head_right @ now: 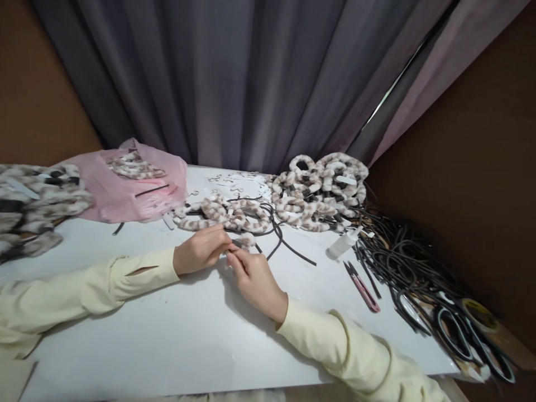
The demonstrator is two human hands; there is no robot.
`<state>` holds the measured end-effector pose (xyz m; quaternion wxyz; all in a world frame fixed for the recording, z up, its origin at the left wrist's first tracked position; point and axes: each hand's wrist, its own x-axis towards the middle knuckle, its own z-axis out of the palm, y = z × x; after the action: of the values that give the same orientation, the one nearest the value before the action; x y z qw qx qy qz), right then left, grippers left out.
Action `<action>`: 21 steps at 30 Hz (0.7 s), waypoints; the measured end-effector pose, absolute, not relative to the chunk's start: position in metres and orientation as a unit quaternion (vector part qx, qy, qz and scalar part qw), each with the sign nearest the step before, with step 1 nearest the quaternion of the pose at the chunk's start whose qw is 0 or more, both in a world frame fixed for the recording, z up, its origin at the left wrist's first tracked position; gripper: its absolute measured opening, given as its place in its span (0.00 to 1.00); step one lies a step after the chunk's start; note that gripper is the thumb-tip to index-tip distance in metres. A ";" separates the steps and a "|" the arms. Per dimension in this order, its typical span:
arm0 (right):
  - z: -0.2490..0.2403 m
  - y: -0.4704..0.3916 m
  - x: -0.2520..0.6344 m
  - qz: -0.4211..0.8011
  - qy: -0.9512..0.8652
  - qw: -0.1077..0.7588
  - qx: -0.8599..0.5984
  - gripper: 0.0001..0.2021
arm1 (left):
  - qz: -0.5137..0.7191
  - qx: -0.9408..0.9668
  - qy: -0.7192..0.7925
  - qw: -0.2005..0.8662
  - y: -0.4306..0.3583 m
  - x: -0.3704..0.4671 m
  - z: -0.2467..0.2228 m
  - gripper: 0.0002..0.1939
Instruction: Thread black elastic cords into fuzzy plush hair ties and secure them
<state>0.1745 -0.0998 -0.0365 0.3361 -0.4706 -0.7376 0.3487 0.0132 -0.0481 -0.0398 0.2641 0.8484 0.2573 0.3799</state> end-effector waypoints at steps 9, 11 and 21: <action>-0.044 -0.092 0.189 -0.177 -0.870 0.176 -0.426 0.10 | 0.408 0.785 0.325 0.335 -0.051 0.021 -0.030 0.05; -0.043 -0.092 0.189 -0.195 -0.865 0.160 -0.434 0.12 | 0.398 0.788 0.333 0.332 -0.052 0.022 -0.028 0.06; -0.029 -0.085 0.192 0.086 -0.854 0.197 -0.474 0.11 | 0.335 0.811 0.331 0.347 -0.052 0.020 -0.020 0.09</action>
<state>0.1923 -0.0849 -0.0289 0.1973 -0.4742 -0.8537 0.0857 0.0200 -0.0518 -0.0205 0.3473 0.8110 0.3305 0.3354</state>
